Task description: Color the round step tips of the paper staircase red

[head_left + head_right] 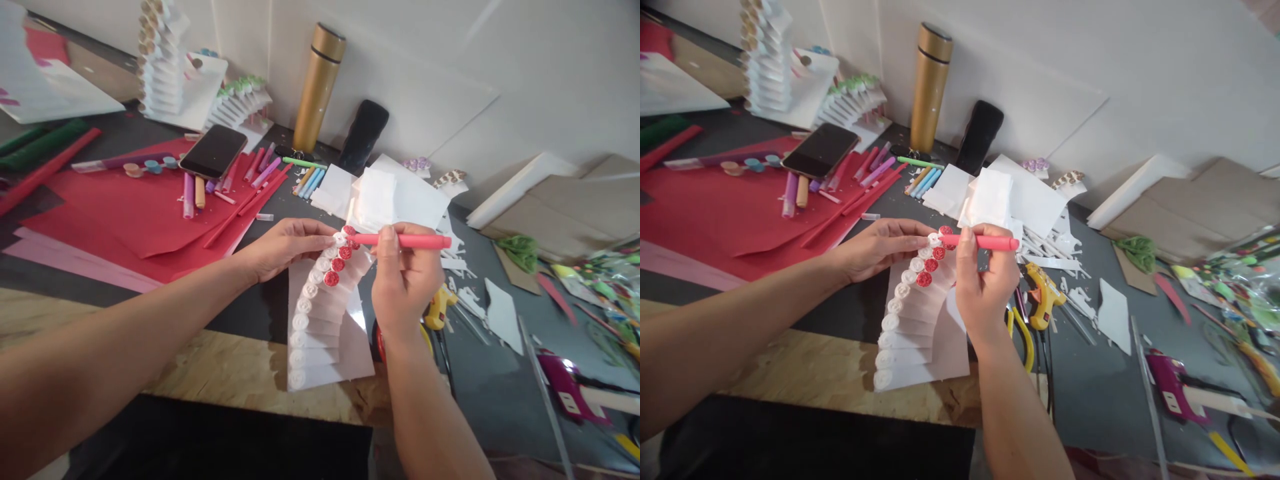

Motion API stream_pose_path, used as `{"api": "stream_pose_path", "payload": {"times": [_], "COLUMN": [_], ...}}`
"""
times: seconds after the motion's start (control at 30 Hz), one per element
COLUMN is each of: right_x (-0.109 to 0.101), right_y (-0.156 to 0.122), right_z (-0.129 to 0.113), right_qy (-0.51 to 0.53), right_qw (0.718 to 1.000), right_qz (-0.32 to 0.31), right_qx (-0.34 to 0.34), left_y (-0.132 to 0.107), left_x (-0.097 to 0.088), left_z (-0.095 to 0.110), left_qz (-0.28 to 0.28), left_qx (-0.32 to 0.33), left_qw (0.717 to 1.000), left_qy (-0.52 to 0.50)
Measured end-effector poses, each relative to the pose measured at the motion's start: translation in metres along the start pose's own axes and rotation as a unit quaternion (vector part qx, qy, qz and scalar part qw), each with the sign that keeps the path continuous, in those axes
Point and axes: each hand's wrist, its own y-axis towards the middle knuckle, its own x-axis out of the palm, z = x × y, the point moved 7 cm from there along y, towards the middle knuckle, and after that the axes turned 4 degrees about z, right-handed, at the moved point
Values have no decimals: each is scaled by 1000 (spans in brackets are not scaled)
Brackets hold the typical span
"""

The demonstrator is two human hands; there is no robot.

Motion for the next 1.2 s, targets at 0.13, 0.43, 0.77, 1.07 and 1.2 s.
{"api": "stream_pose_path", "payload": {"times": [0.13, 0.43, 0.77, 1.07, 1.2], "right_x": [2, 8, 8, 7, 10], "right_y": [-1, -2, -3, -3, -3], "right_z": [1, 3, 2, 0, 0], "right_qy": [7, 31, 24, 29, 36], "right_qw": [1000, 999, 999, 999, 999], "right_qz": [-15, -31, -30, -24, -38], "right_qx": [5, 10, 12, 10, 13], "left_y": [0, -1, 0, 1, 0], "left_x": [0, 1, 0, 0, 0], "left_z": [1, 0, 1, 0, 0], "left_qz": [-1, -2, -6, -4, -4], "left_qx": [4, 5, 8, 6, 8], "left_qw": [1000, 1000, 1000, 1000, 1000], "left_qy": [0, -3, -2, -4, -6]}}
